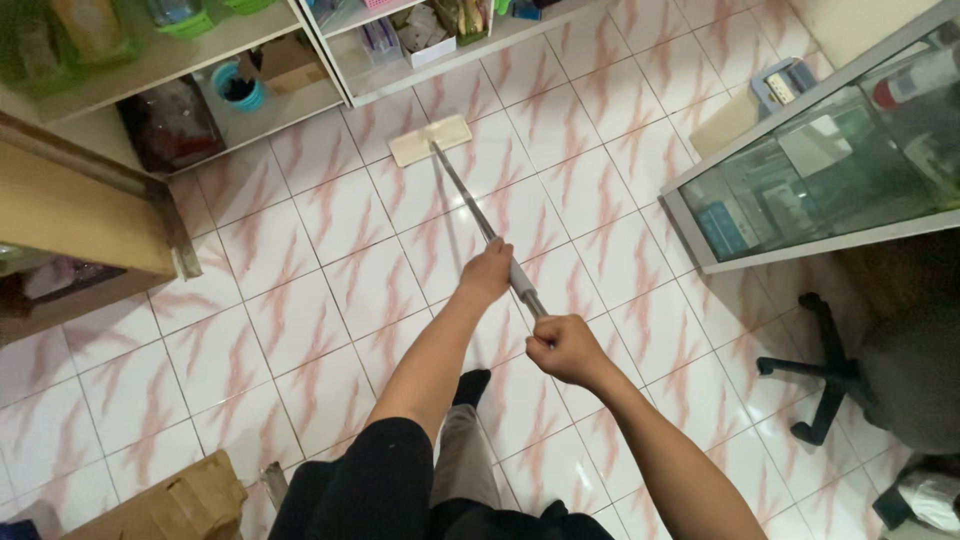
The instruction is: The person mops the tiled floor of a room by hand, moving the mop back and forth across different sections of the tiles and progressing through a doorway into another area.
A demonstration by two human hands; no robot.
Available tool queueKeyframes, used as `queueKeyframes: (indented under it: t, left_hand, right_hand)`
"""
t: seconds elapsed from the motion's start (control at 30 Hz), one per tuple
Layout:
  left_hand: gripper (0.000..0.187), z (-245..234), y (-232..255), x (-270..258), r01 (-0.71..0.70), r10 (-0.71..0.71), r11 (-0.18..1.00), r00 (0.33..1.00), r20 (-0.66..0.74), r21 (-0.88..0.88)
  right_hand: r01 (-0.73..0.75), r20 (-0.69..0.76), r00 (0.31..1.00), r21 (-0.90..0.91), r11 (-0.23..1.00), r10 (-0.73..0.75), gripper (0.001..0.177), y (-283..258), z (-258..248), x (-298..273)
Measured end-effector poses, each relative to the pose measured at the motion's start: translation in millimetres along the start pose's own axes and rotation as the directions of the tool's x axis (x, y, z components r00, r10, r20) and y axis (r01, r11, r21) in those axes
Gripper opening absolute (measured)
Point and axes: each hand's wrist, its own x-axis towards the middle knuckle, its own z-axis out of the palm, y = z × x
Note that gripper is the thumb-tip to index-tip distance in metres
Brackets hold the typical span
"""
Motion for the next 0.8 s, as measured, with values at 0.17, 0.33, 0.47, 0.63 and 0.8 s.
queueKeyframes:
  t: [0.17, 0.33, 0.47, 0.63, 0.8]
  left_hand:
    - [0.031, -22, -64, 64, 0.086, -0.090, 0.992, 0.995, 0.045, 0.091]
    - [0.042, -33, -98, 89, 0.094, -0.107, 0.983, 0.991, 0.077, 0.155]
    - [0.069, -30, -93, 82, 0.119, -0.144, 0.970, 0.984, 0.107, 0.214]
    - [0.075, 13, -55, 27, 0.072, -0.079, 0.994, 0.993, 0.092, 0.081]
    - [0.083, 85, 41, -48, -0.062, 0.058, 0.998, 0.981, 0.182, 0.014]
  right_hand:
    - [0.052, -0.002, 0.999, -0.127, 0.991, -0.053, 0.032, -10, 23, 89]
    - [-0.021, -0.009, 1.000, -0.150, 0.988, 0.020, 0.027, -13, 40, 129]
    - [0.003, -0.008, 1.000, -0.101, 0.995, -0.004, 0.023, -1, 52, 120]
    - [0.041, -0.012, 0.999, -0.044, 0.998, -0.041, 0.027, 29, 43, 41]
    - [0.040, 0.011, 0.999, 0.130, 0.991, -0.041, 0.034, 60, -11, -107]
